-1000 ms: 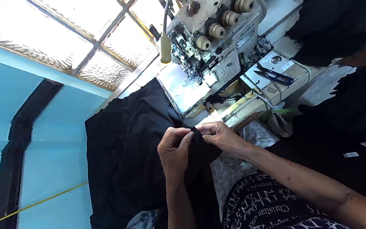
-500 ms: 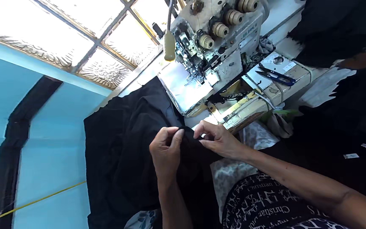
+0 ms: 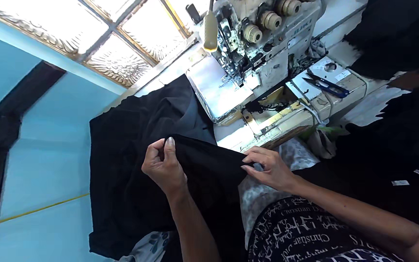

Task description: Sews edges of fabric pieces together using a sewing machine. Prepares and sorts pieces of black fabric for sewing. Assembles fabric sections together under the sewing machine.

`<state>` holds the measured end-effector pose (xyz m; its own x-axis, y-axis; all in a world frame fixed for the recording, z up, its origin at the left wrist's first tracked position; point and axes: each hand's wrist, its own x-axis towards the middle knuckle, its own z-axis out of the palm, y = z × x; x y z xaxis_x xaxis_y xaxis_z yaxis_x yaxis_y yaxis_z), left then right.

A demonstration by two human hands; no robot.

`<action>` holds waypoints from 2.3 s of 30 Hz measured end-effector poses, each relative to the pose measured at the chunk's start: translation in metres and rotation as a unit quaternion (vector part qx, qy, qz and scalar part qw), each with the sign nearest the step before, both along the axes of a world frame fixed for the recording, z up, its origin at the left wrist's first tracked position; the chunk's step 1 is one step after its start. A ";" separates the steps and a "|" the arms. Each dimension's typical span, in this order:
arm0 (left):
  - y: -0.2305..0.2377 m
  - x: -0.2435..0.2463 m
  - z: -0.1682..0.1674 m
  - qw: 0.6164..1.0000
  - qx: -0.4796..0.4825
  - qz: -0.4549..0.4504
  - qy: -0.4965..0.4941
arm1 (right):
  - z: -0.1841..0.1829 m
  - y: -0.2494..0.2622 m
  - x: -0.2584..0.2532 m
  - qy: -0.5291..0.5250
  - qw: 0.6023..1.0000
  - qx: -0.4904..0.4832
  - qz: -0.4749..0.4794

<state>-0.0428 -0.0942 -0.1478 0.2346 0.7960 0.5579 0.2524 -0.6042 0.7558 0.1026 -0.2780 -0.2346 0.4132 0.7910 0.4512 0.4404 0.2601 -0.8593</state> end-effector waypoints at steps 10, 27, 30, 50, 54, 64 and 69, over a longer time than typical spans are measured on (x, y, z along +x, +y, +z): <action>0.019 -0.014 -0.029 0.994 -0.007 -0.104 -0.016 | 0.011 -0.012 -0.005 -0.057 0.990 0.120 -0.051; 0.012 0.118 0.093 0.857 0.514 -0.024 0.021 | 0.068 -0.026 0.045 0.387 0.919 0.063 -0.043; 0.005 0.134 0.041 0.868 0.451 -0.144 0.151 | 0.035 -0.033 0.037 0.461 0.882 -0.073 -0.065; -0.009 0.125 -0.003 0.938 0.188 -0.178 0.229 | 0.018 -0.048 0.018 0.497 0.858 -0.128 -0.021; 0.007 0.130 0.003 0.939 0.157 -0.219 0.213 | 0.023 -0.041 0.024 0.488 0.867 -0.095 -0.034; 0.004 0.138 0.017 0.932 0.143 -0.168 0.288 | 0.025 -0.036 0.030 0.486 0.870 -0.073 -0.044; 0.003 0.138 0.017 0.932 0.146 -0.164 0.289 | 0.026 -0.037 0.029 0.484 0.872 -0.061 -0.036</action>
